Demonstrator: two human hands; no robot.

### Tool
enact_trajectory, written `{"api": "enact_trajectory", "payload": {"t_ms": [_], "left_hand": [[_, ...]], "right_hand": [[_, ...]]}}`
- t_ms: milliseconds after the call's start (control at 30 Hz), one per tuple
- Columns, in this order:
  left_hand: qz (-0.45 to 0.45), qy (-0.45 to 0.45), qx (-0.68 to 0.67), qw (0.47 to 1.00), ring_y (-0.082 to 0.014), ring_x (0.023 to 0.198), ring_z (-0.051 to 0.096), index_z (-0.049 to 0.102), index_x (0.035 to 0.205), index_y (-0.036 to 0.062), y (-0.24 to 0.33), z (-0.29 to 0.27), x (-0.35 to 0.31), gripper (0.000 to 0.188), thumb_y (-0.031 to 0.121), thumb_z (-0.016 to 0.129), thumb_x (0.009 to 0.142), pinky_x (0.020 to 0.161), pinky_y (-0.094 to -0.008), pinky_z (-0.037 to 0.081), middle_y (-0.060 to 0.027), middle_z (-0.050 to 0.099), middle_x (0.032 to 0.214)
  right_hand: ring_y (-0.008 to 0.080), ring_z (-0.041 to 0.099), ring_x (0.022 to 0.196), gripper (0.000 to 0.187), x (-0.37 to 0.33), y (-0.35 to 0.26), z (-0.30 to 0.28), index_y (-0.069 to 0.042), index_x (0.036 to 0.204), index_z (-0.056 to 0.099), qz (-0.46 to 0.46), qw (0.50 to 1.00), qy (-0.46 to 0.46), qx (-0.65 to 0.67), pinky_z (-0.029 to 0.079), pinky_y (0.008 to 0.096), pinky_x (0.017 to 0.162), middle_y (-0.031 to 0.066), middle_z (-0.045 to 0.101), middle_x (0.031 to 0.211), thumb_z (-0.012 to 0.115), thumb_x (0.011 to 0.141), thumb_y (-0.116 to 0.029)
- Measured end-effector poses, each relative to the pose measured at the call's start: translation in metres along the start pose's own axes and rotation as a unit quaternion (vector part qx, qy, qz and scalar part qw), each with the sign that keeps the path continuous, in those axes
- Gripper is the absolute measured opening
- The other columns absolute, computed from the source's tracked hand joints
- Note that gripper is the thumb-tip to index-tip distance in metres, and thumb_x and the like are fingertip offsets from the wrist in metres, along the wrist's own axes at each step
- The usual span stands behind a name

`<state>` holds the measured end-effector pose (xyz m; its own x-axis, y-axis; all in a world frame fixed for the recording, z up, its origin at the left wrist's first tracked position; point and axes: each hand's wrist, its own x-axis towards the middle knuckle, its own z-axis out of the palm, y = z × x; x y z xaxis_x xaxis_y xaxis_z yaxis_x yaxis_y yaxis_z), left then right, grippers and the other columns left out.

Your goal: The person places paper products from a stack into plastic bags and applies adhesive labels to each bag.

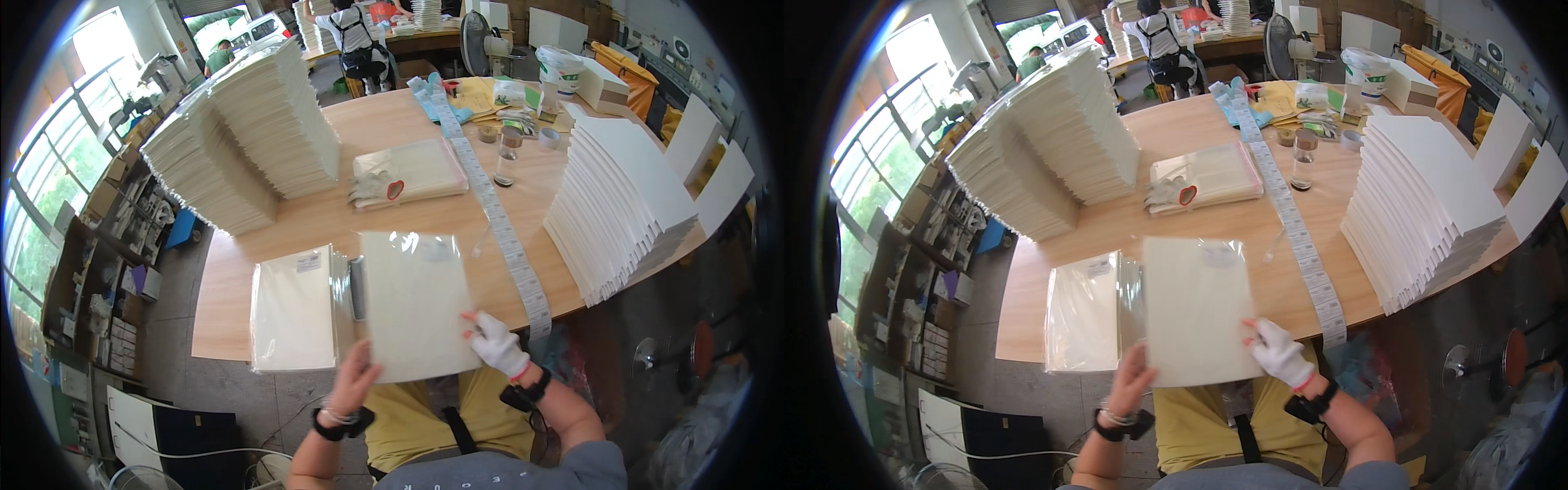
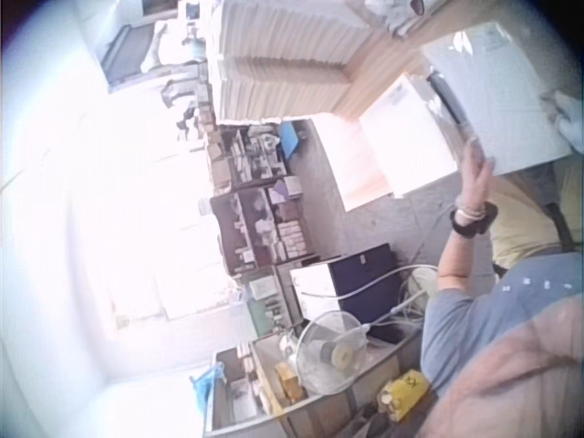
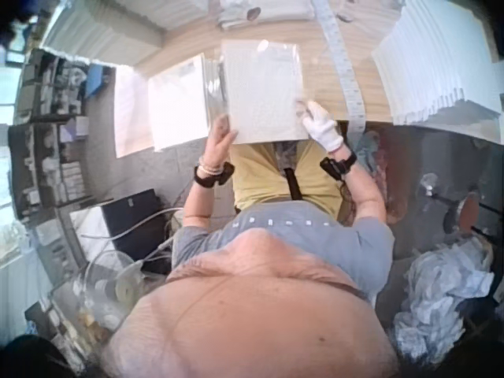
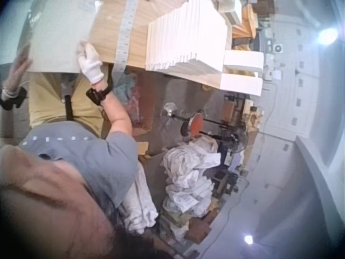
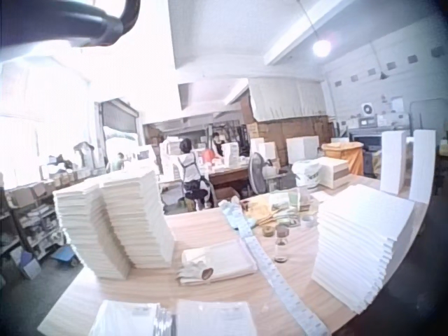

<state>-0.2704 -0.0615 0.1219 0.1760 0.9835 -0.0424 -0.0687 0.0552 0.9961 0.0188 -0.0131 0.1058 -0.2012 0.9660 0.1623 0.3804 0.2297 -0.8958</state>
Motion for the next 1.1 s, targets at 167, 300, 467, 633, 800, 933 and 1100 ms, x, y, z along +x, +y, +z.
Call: {"api": "enact_trajectory", "payload": {"t_ms": [167, 300, 467, 633, 800, 933, 1100], "left_hand": [[0.086, 0.189, 0.072, 0.975, -0.0069, 0.074, 0.047, 0.044, 0.126, 0.0018, 0.054, -0.115, -0.016, 0.048, -0.003, 0.045, 0.078, 0.062, -0.0192, 0.039, -0.0018, 0.055, 0.100], [0.002, 0.233, 0.262, 0.937, -0.0209, 0.109, 0.046, 0.039, 0.130, -0.0018, 0.020, -0.209, -0.028, 0.052, 0.008, 0.041, 0.079, 0.090, -0.0292, 0.038, -0.0144, 0.048, 0.124], [-0.014, 0.197, 0.243, 0.950, -0.0226, 0.122, 0.037, 0.033, 0.133, -0.0052, -0.019, -0.237, -0.032, 0.054, 0.008, 0.040, 0.081, 0.100, -0.0294, 0.030, -0.0155, 0.039, 0.134], [0.054, 0.371, 0.394, 0.839, -0.0281, 0.124, 0.035, 0.024, 0.137, -0.0020, 0.003, -0.234, -0.025, 0.059, 0.009, 0.051, 0.085, 0.101, -0.0379, 0.029, -0.0197, 0.031, 0.138], [0.187, 0.213, 0.487, 0.826, -0.0246, 0.099, 0.057, 0.046, 0.119, -0.0025, 0.125, -0.147, 0.033, 0.034, 0.007, 0.051, 0.087, 0.086, -0.0331, 0.045, -0.0160, 0.057, 0.111], [0.078, -0.030, 0.360, 0.929, -0.0177, 0.087, 0.061, 0.049, 0.115, -0.0026, 0.143, -0.073, 0.149, 0.031, 0.011, 0.052, 0.088, 0.078, -0.0279, 0.048, -0.0128, 0.062, 0.100], [-0.052, -0.163, 0.392, 0.904, -0.0164, 0.084, 0.062, 0.050, 0.114, -0.0021, 0.122, 0.025, 0.264, 0.035, 0.021, 0.051, 0.089, 0.074, -0.0262, 0.047, -0.0093, 0.063, 0.099]], "right_hand": [[0.0226, 0.057, 0.068, 0.033, 0.076, -0.063, 0.092, 0.004, 0.111, 0.053, -0.195, 0.974, -0.029, 0.113, 0.049, 0.0303, 0.066, 0.0181, 0.057, 0.083, 0.050, 0.078, 0.002], [0.0269, 0.063, 0.078, 0.031, 0.104, -0.093, 0.162, 0.001, 0.109, 0.056, -0.085, 0.972, -0.201, 0.083, 0.049, 0.0333, 0.070, 0.0180, 0.063, 0.089, 0.053, 0.082, -0.015], [0.0315, 0.060, 0.087, 0.039, 0.105, -0.077, 0.184, -0.009, 0.109, 0.060, -0.107, 0.972, -0.200, -0.057, 0.048, 0.0367, 0.073, 0.0150, 0.063, 0.093, 0.050, 0.085, -0.039], [0.0299, 0.061, 0.086, 0.037, 0.111, -0.056, 0.151, -0.005, 0.113, 0.056, -0.113, 0.965, -0.177, 0.156, 0.048, 0.0315, 0.075, 0.0178, 0.062, 0.095, 0.051, 0.087, -0.029], [0.0336, 0.059, 0.079, 0.027, 0.140, 0.031, 0.055, -0.007, 0.092, 0.059, -0.026, 0.993, -0.072, -0.094, 0.046, 0.0400, 0.069, 0.0182, 0.062, 0.085, 0.048, 0.085, -0.031], [0.0335, 0.060, 0.080, 0.026, 0.160, 0.129, -0.009, -0.009, 0.090, 0.060, 0.079, 0.981, 0.060, -0.165, 0.046, 0.0426, 0.071, 0.0165, 0.063, 0.086, 0.047, 0.084, -0.031], [0.0294, 0.062, 0.074, 0.027, 0.181, 0.130, -0.033, -0.008, 0.091, 0.062, 0.185, 0.958, 0.078, -0.204, 0.048, 0.0384, 0.069, 0.0146, 0.064, 0.085, 0.047, 0.083, -0.030]]}}
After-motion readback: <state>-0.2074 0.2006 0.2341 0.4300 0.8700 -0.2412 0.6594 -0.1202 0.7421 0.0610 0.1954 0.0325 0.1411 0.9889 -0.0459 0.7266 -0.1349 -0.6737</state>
